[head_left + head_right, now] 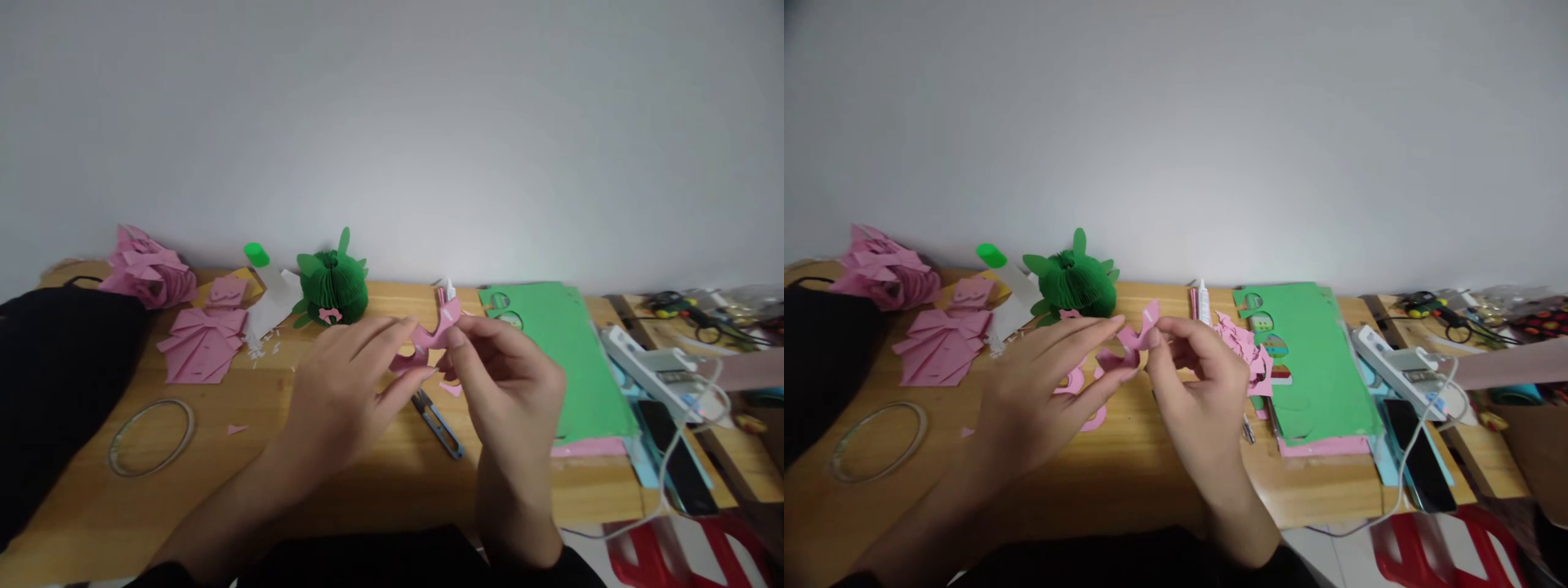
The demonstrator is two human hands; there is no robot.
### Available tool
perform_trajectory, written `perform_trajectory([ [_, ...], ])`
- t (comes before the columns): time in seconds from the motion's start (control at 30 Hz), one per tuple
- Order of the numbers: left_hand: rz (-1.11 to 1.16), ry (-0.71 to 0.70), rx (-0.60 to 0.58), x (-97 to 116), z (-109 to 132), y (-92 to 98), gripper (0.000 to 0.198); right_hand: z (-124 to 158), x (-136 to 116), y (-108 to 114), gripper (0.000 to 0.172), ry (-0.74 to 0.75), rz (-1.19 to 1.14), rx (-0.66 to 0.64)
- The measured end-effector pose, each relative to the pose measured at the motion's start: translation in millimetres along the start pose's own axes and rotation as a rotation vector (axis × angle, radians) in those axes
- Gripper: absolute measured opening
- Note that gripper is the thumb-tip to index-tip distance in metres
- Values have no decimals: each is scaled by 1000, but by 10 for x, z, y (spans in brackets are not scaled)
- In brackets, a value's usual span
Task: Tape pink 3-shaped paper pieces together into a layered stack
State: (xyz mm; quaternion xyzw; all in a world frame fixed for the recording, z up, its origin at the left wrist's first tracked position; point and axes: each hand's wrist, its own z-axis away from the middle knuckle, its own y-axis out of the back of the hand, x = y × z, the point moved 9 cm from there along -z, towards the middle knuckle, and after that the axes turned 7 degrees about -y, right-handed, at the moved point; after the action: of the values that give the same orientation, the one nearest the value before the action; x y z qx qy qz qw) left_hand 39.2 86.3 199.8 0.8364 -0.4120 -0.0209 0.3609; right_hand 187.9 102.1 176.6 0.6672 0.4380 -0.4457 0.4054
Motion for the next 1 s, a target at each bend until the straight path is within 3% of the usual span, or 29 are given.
perform_trajectory([
  [0.1,17,31,0,0,8,-18,15,36,-61,-55,6,28,3,-53],
  [0.27,255,158,-89,-85,-18,-54,7,36,-69,-179,15,-4,-90,-272],
  [0.37,340,209,-114,-126,-34,-36,11,9,-34,-188,23,-23,-118,-327],
  [0.5,425,221,-124,-150,-40,-33,13,-1,-20,-227,20,-41,-180,-401],
  [1.0,754,432,-174,-346,32,-143,8,-85,44,-202,12,-112,-321,-467],
])
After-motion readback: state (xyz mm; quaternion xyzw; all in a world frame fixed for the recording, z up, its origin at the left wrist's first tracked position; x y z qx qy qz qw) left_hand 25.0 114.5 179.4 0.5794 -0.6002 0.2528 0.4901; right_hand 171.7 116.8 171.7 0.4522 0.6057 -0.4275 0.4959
